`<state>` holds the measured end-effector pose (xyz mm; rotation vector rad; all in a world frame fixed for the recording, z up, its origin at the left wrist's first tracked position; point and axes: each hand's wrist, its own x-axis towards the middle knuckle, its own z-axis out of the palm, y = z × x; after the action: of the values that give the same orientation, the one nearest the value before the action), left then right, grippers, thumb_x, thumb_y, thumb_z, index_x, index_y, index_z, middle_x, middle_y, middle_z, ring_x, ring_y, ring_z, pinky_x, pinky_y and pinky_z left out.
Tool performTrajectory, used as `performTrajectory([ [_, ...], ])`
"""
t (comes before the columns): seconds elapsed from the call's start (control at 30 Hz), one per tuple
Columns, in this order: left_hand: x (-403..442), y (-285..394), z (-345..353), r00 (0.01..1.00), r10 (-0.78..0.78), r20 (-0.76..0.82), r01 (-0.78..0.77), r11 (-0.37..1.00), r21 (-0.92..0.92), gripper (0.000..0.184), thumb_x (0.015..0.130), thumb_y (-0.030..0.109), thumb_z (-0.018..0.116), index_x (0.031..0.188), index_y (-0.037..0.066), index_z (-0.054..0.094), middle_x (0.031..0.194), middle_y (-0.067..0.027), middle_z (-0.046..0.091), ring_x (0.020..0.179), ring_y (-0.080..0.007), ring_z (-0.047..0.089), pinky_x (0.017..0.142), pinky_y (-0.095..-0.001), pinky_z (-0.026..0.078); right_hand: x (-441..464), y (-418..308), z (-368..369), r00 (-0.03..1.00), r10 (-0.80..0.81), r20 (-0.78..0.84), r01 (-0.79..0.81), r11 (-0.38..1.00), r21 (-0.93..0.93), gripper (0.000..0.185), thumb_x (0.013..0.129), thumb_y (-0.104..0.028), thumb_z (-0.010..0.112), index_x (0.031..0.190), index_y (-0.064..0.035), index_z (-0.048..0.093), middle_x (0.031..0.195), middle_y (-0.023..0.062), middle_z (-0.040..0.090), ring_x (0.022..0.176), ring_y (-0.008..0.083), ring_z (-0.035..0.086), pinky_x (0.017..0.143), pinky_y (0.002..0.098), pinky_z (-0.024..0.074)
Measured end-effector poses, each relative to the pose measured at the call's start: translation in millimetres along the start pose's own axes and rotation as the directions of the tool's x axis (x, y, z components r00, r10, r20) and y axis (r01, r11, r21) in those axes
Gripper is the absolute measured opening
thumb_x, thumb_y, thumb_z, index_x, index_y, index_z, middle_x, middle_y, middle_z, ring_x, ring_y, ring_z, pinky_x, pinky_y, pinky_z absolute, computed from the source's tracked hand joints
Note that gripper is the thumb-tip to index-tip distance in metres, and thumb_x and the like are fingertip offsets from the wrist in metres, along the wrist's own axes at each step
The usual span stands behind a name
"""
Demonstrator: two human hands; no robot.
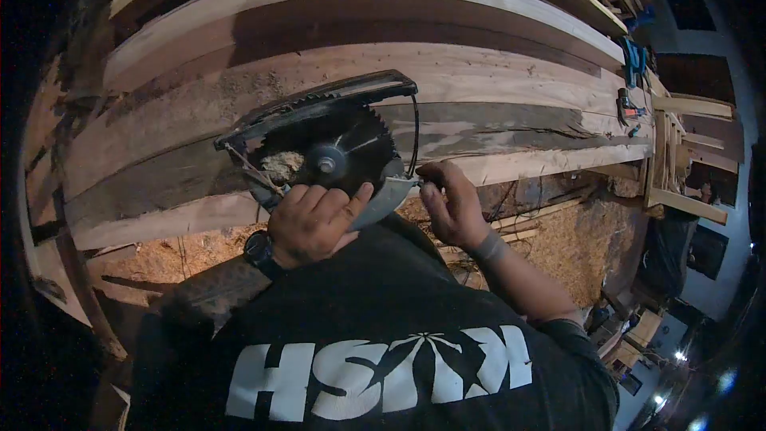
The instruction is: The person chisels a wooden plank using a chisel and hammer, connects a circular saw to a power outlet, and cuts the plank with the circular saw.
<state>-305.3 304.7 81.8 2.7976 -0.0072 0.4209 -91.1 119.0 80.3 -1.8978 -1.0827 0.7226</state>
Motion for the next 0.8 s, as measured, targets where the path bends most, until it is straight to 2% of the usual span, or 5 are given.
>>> performTrajectory([
  [0.2,-0.1,-0.3,1.5,1.0,0.002,-0.014,-0.002,1.0,-0.025,0.09,0.057,0.036,0.088,0.139,0.009,0.064,0.087,0.0003,0.051,0.076,-0.0184,0.051,0.065,-0.0362,0.038,-1.0,38.4,-17.2,0.905,-0.38,0.192,0.424,0.763,-0.487,0.044,0.087,-0.014,0.072,0.129,-0.0068,0.061,0.103,0.0129,0.064,0.084,0.0331,0.062,0.073,0.0428,0.0505],
  [0.4,5.9,1.4,-3.7,1.0,-0.006,0.002,0.006,0.999,-0.032,0.087,0.058,0.035,0.088,0.137,0.007,0.064,0.088,-0.0004,0.052,0.076,-0.0193,0.052,0.065,-0.0372,0.038,8.9,37.7,-3.5,0.894,-0.444,0.061,0.428,0.806,-0.409,0.036,0.079,-0.001,0.074,0.113,-0.0064,0.063,0.093,0.014,0.063,0.08,0.0347,0.063,0.067,0.0425,0.0483],
  [0.53,8.2,-1.1,-11.6,0.998,0.008,0.063,-0.004,0.998,-0.064,0.087,0.059,0.033,0.088,0.138,0.005,0.062,0.089,-0.0007,0.053,0.078,-0.0182,0.052,0.065,-0.0359,0.039,-0.2,32.7,16.0,0.956,-0.276,-0.098,0.251,0.945,-0.21,0.01,0.095,-0.01,0.064,0.103,-0.0047,0.061,0.081,0.0138,0.06,0.072,0.0332,0.06,0.063,0.0395,0.0443],
  [0.63,10.0,0.6,-15.1,0.997,0.027,0.075,-0.024,0.999,-0.042,0.087,0.061,0.033,0.088,0.138,0.004,0.062,0.089,-0.0004,0.053,0.079,-0.0179,0.053,0.065,-0.0356,0.039,-9.9,35.3,29.0,0.984,-0.077,-0.162,0.086,0.995,0.053,0.019,0.105,-0.022,0.057,0.095,-0.0053,0.057,0.072,0.0088,0.055,0.063,0.0256,0.054,0.059,0.0363,0.0407],
  [0.8,7.9,-1.0,-14.3,0.997,0.04,0.068,-0.039,0.999,-0.026,0.089,0.06,0.036,0.087,0.139,0.005,0.062,0.089,0.0001,0.054,0.078,-0.018,0.053,0.065,-0.0356,0.039,-11.9,21.1,26.6,0.873,0.449,0.19,-0.457,0.614,0.643,0.036,0.108,-0.037,0.053,0.084,-0.0096,0.051,0.07,0.0004,0.048,0.058,0.0125,0.041,0.053,0.0299,0.034],
])
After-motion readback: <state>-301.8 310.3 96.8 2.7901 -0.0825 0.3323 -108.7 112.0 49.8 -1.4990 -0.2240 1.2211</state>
